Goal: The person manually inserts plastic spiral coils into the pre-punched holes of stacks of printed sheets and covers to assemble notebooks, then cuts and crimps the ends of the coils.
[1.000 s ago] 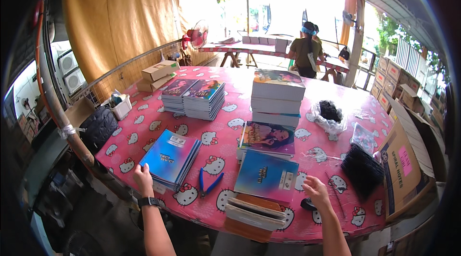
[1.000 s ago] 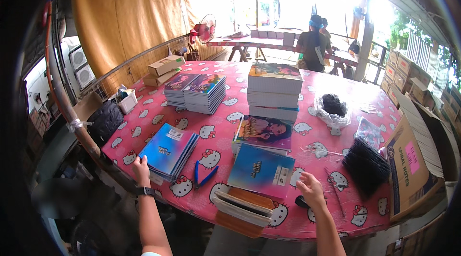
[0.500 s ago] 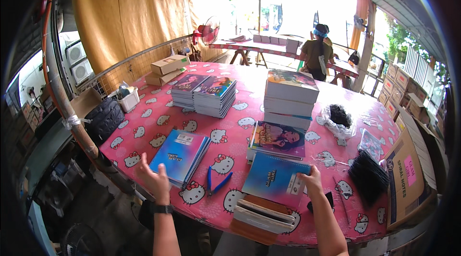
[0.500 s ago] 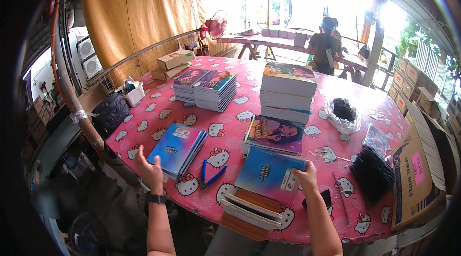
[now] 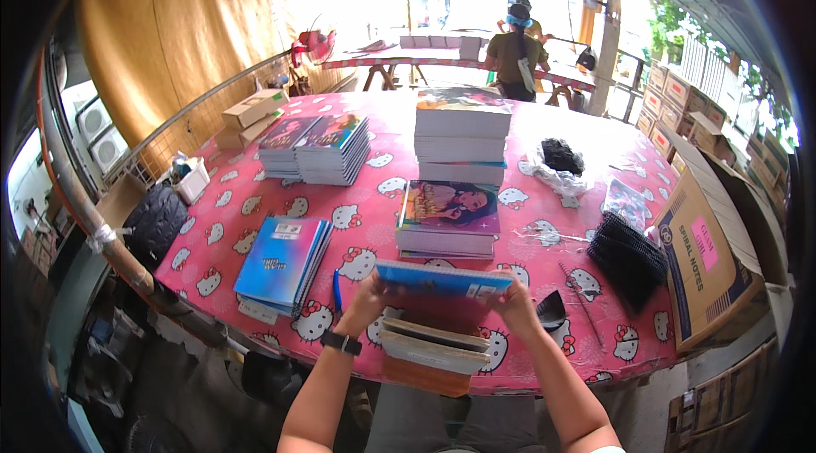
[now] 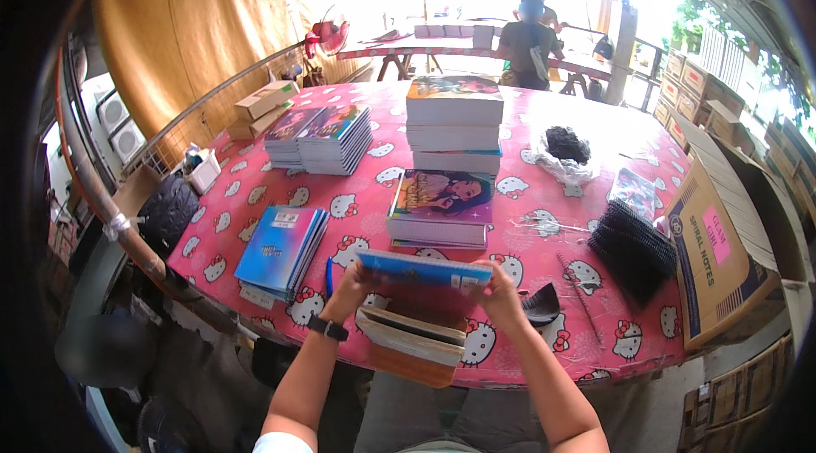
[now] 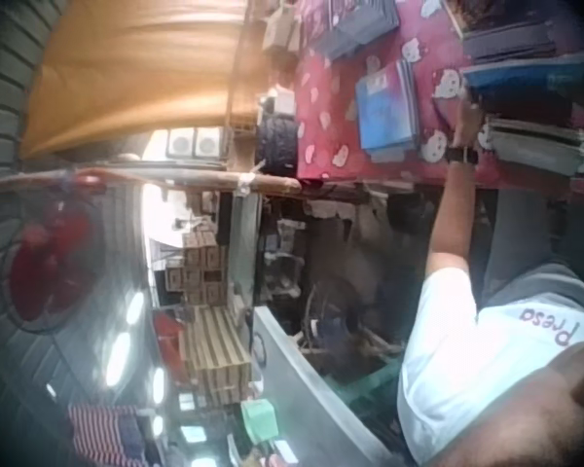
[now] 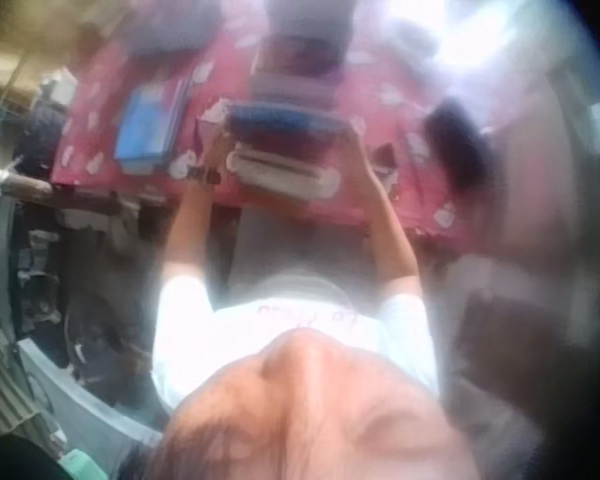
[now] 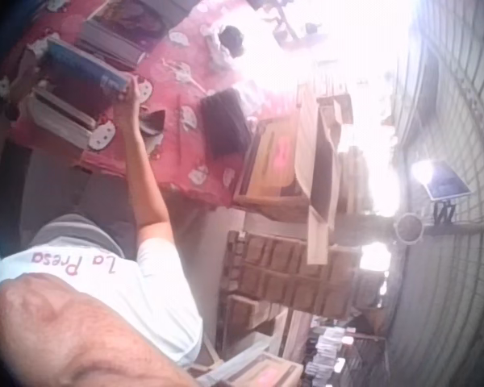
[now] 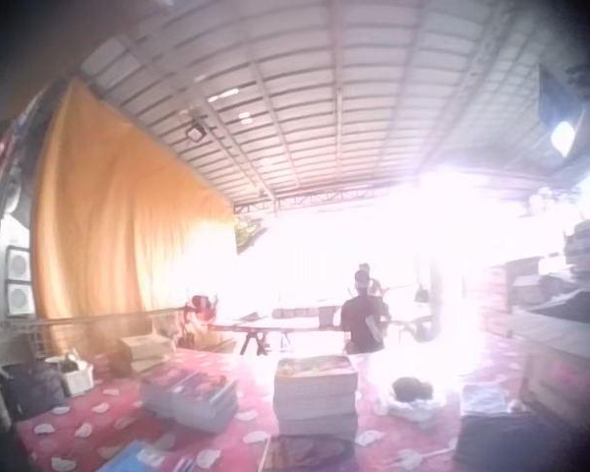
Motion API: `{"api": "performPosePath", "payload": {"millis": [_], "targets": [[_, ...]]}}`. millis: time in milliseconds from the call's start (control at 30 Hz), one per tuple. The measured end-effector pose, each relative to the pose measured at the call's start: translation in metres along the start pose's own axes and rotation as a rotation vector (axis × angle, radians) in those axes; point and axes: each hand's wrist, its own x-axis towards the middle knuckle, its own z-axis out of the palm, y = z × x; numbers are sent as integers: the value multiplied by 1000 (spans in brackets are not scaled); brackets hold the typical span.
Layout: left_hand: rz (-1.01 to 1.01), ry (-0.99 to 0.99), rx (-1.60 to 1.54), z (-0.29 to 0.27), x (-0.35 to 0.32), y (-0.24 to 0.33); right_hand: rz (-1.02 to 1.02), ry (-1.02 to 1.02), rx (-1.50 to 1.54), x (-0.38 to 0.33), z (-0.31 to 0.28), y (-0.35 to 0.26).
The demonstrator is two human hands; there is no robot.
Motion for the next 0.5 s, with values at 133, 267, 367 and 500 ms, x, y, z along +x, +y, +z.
{"api": "performPosePath", "payload": {"millis": [133, 267, 367, 500], "targets": [[87, 36, 274, -6, -3, -14, -101, -100, -379, -8, -4, 16], [130, 163, 462, 15, -13, 80, 2, -36, -285, -22, -5, -58], [208, 131, 335, 53, -29, 142, -117, -157, -273, -45, -21, -114], [250, 70, 511, 62, -50, 140, -63, -159, -182, -70, -18, -112]]}}
